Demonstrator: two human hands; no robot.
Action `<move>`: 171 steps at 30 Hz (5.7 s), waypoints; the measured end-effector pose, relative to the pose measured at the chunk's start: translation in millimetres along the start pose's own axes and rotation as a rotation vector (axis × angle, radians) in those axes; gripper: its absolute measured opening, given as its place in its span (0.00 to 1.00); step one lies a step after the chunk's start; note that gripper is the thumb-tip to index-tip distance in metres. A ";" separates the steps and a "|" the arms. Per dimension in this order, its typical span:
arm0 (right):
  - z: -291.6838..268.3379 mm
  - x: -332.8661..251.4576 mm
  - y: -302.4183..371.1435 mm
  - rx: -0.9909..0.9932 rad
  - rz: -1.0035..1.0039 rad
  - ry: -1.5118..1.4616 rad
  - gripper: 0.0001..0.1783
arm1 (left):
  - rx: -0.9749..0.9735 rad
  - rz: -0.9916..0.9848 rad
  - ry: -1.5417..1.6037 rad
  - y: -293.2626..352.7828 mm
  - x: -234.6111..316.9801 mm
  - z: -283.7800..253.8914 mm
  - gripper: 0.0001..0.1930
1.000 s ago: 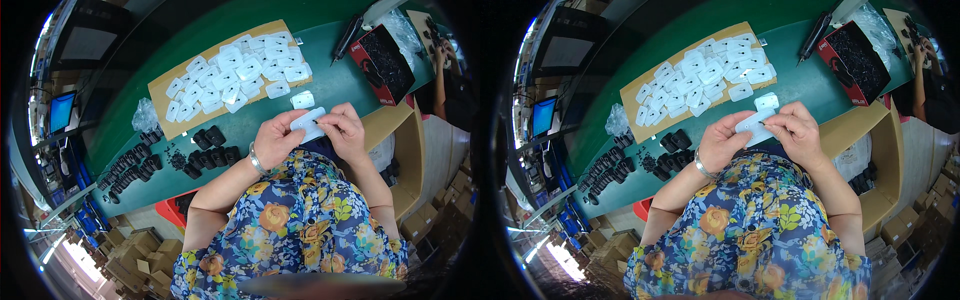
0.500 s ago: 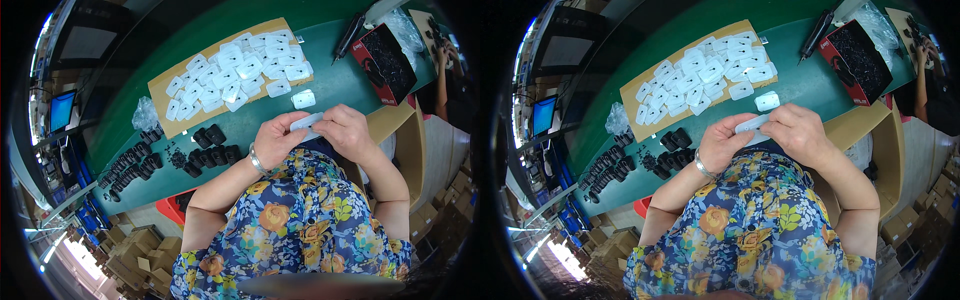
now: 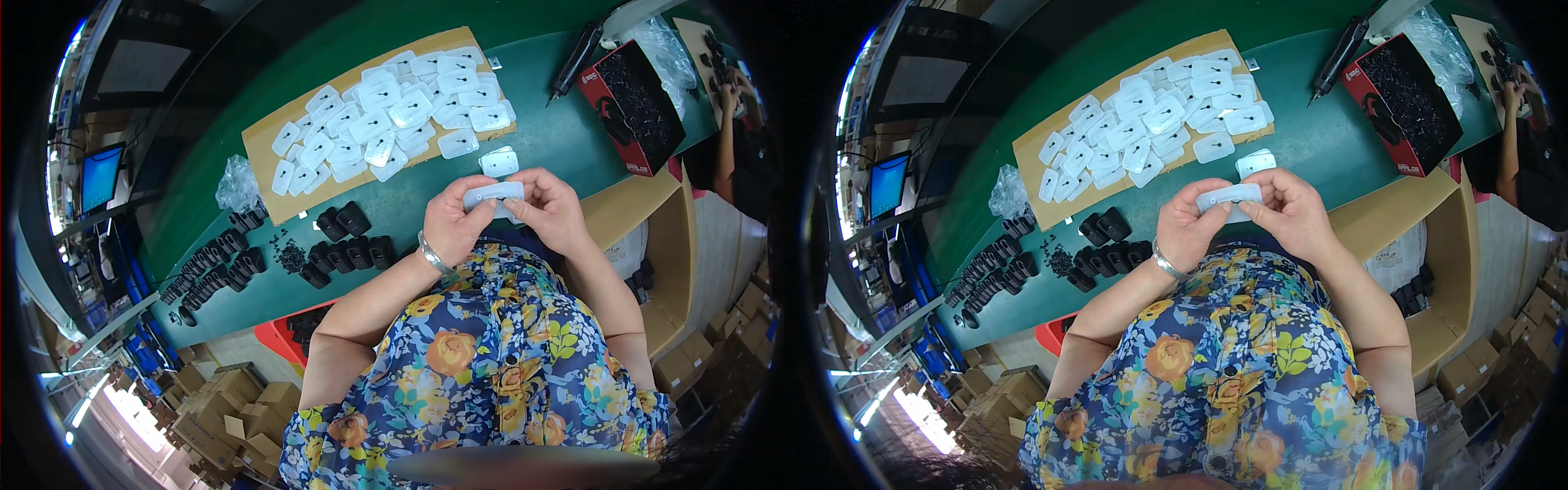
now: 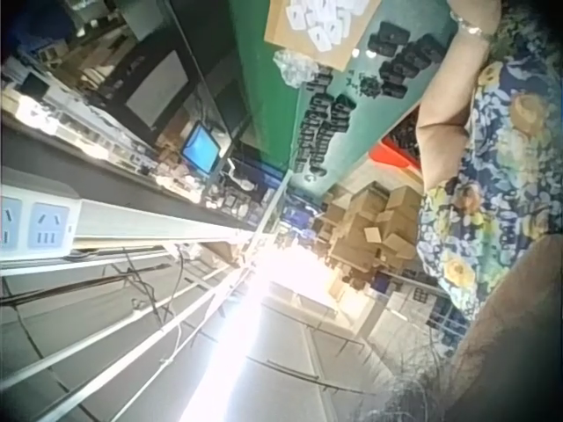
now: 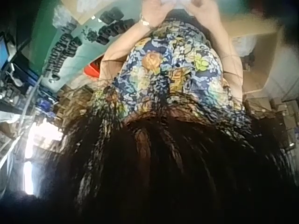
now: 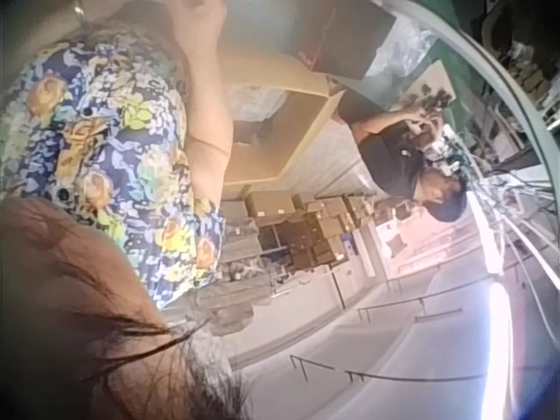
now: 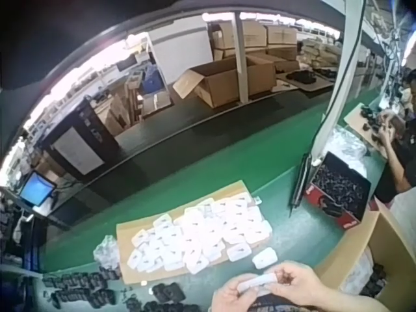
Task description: The person assembles white plastic shells and black enclosures with black screws, then places the assembled components into a plastic collection bag by hand.
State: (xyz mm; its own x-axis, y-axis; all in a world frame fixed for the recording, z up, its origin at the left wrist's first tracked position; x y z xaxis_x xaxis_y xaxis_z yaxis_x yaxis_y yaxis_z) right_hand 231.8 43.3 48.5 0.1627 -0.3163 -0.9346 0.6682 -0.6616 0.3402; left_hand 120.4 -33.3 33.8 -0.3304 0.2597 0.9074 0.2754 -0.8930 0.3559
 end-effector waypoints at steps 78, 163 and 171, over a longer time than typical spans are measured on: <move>-157.8 73.6 -45.6 0.458 -0.131 1.182 0.04 | -0.119 0.462 -0.555 -26.5 -23.4 34.4 0.13; -1.9 -67.1 31.4 -0.164 -0.720 1.043 0.06 | -0.276 -0.113 -0.069 3.9 2.7 40.7 0.12; -15.5 -8.2 24.4 -0.011 0.021 -0.177 0.09 | -0.187 0.020 -0.091 5.8 13.8 30.8 0.12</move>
State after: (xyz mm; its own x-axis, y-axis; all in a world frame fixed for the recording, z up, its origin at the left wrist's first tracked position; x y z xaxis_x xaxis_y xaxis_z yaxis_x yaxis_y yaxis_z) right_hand 258.0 40.2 62.9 0.0473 -0.4455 -0.8940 0.6738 -0.6465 0.3578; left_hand 145.2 -23.5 55.3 -0.2409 0.2654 0.9335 0.1057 -0.9490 0.2971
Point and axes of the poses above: each hand's wrist, its own y-axis away from the middle knuckle, its own z-axis out of the palm, x = y × z, the point moved 7 cm from there along -y, towards the middle knuckle, and after that the axes turned 1 degree about z, right-handed, at the moved point
